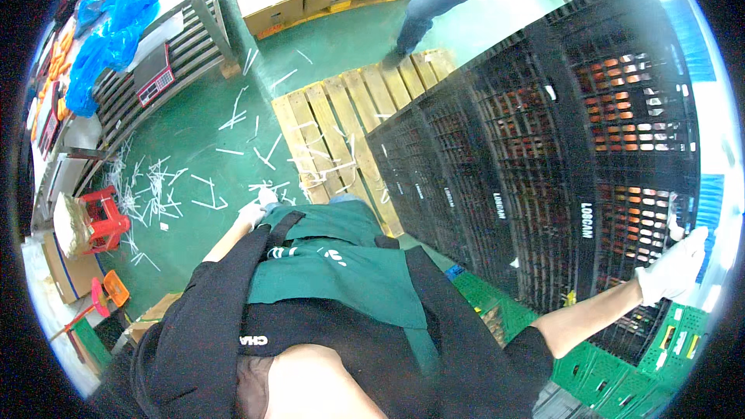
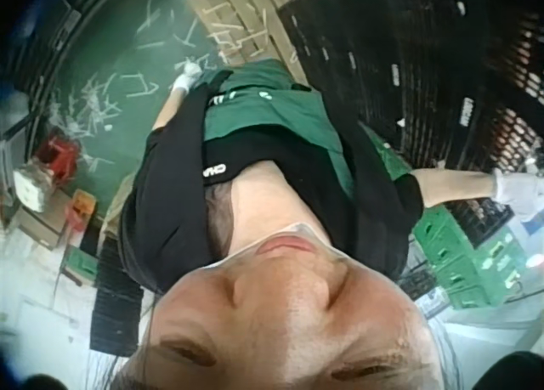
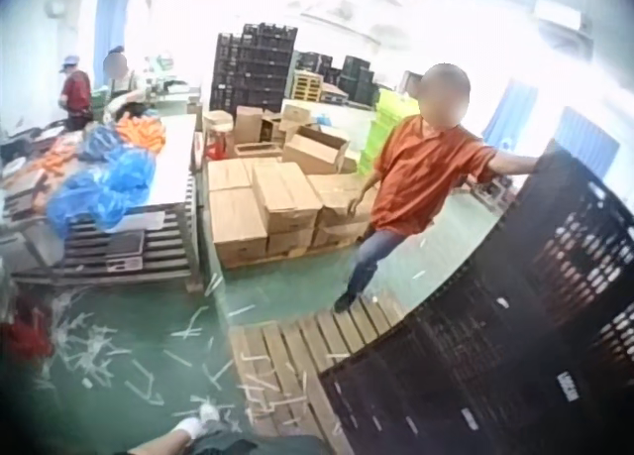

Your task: The person weighs carrots on a digital scale, places them into plastic bags, and then puts the filled bags into a black crate.

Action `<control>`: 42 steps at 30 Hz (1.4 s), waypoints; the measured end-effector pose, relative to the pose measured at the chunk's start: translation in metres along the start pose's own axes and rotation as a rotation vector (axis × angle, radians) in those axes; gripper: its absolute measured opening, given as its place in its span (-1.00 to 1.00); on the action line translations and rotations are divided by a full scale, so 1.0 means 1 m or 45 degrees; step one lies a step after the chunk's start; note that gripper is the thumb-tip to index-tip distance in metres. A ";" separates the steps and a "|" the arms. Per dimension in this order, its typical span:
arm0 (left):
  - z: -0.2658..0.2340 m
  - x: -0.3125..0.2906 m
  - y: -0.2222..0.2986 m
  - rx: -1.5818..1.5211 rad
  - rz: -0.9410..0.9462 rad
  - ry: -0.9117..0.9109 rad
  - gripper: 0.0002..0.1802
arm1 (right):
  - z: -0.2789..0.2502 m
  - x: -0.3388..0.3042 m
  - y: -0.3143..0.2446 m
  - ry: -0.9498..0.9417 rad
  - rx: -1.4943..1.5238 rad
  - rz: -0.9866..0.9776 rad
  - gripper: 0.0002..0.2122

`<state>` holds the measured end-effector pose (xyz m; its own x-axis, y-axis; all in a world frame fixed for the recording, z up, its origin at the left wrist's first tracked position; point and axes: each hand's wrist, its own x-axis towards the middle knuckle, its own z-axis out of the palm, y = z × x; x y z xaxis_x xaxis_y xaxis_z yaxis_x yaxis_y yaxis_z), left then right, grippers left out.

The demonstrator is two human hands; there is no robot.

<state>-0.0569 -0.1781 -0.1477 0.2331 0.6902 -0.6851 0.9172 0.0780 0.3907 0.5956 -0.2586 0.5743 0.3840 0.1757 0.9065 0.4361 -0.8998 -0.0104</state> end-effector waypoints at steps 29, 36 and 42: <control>-0.003 -0.040 -0.271 -0.326 -0.153 0.147 -0.74 | -0.046 -0.062 -0.224 0.388 0.361 -0.630 -0.73; -0.012 -0.108 -0.276 -0.312 -0.092 0.513 -0.70 | -0.122 -0.280 -0.447 0.137 1.110 -1.196 -0.69; 0.032 -0.113 -0.317 -0.373 -0.379 0.437 -0.70 | -0.232 -0.405 -0.624 -0.151 1.759 -1.149 -0.61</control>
<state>-0.3641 -0.3041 -0.2140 -0.1867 0.7991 -0.5714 0.7874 0.4696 0.3994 -0.0203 0.1388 0.3115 -0.3507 0.4972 0.7936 0.8616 0.5033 0.0654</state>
